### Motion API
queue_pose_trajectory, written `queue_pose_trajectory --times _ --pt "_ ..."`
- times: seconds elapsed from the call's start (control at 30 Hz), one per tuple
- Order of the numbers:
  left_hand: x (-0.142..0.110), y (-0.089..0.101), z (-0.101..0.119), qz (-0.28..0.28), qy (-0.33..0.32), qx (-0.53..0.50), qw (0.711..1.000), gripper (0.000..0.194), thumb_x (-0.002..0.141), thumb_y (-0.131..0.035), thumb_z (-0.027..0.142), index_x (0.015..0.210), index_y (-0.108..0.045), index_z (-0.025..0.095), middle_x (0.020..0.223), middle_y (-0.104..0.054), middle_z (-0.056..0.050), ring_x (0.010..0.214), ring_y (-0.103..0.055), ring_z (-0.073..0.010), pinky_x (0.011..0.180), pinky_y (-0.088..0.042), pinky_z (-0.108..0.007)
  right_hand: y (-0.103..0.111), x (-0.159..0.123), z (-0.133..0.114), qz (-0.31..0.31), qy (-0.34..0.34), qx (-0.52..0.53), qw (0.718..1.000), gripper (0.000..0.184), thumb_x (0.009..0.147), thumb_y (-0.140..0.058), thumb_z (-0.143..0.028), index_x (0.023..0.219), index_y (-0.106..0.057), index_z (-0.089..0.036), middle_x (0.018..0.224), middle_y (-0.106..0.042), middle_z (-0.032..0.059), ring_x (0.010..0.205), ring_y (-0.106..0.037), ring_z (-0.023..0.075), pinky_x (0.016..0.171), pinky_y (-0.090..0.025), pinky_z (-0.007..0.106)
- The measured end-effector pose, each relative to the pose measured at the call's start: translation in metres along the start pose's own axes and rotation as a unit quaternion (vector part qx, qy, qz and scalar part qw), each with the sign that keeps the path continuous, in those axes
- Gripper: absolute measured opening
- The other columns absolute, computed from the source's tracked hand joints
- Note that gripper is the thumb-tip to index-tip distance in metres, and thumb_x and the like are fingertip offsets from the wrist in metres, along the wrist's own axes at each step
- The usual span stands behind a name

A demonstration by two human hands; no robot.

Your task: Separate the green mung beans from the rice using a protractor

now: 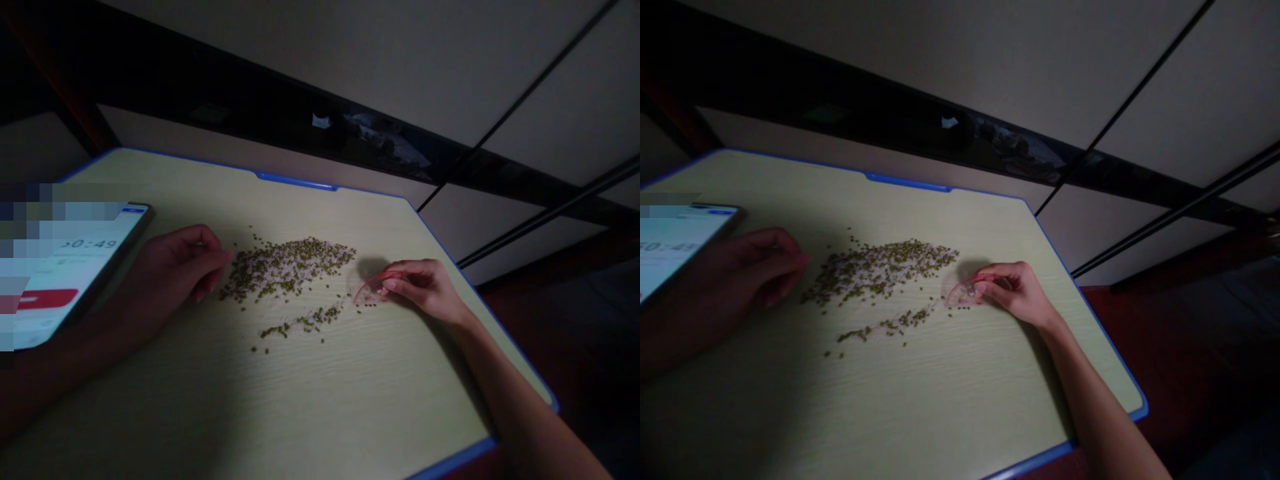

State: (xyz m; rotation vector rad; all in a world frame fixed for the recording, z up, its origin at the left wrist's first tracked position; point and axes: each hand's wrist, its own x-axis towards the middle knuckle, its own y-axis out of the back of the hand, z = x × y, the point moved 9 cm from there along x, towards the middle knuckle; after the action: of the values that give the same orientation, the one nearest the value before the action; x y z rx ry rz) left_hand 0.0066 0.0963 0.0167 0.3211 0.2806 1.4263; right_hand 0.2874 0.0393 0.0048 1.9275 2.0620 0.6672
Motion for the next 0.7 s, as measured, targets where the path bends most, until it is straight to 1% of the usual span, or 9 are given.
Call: queue_pose_trajectory --times 0.1,0.2,0.43,0.57,0.7 --pt "-0.0017 0.0005 0.0019 -0.002 0.003 0.004 1.000 0.021 0.057 -0.051 0.033 0.045 -0.038 0.021 0.033 -0.040 0.008 0.032 -0.034 -0.0050 0.034 -0.027 -0.017 -0.0027 0.0000 -0.0010 -0.004 -0.003 -0.022 1.000 0.013 0.072 -0.064 -0.026 0.074 -0.072 -0.016 0.066 -0.068 0.0043 0.056 -0.058 0.0125 0.050 -0.045 0.024" --pt "-0.0030 0.0017 0.0013 0.000 0.007 0.002 1.000 0.021 0.057 -0.050 0.034 0.045 -0.038 0.021 0.033 -0.040 0.007 0.032 -0.034 -0.0052 0.035 -0.027 -0.017 -0.0017 0.0008 -0.0018 0.008 -0.001 -0.032 0.999 0.015 0.073 -0.064 -0.028 0.074 -0.071 -0.015 0.063 -0.067 0.0039 0.054 -0.057 0.0124 0.050 -0.045 0.024" --pt "-0.0007 0.0006 -0.0017 -0.001 0.008 -0.004 1.000 0.019 0.055 -0.049 0.034 0.047 -0.038 0.021 0.034 -0.041 0.008 0.032 -0.035 -0.0051 0.034 -0.027 -0.017 0.0020 0.0016 0.0062 0.034 -0.018 -0.016 0.999 0.016 0.072 -0.064 -0.029 0.076 -0.070 -0.014 0.062 -0.067 0.0042 0.053 -0.058 0.0126 0.051 -0.046 0.025" --pt "0.0001 0.0015 -0.0015 0.001 0.005 -0.014 1.000 0.019 0.054 -0.050 0.034 0.047 -0.039 0.021 0.032 -0.040 0.009 0.031 -0.035 -0.0047 0.035 -0.026 -0.016 0.0011 0.0027 0.0061 0.043 -0.006 -0.005 0.999 0.015 0.072 -0.065 -0.028 0.077 -0.069 -0.015 0.063 -0.068 0.0037 0.054 -0.059 0.0124 0.053 -0.047 0.025" --pt "0.0004 0.0016 -0.0027 -0.001 0.009 -0.021 1.000 0.019 0.054 -0.050 0.034 0.048 -0.039 0.021 0.033 -0.041 0.009 0.032 -0.034 -0.0045 0.035 -0.026 -0.016 -0.0021 0.0057 0.0004 0.042 0.010 -0.026 0.999 0.016 0.073 -0.064 -0.029 0.076 -0.069 -0.015 0.063 -0.068 0.0041 0.053 -0.059 0.0129 0.051 -0.046 0.024"
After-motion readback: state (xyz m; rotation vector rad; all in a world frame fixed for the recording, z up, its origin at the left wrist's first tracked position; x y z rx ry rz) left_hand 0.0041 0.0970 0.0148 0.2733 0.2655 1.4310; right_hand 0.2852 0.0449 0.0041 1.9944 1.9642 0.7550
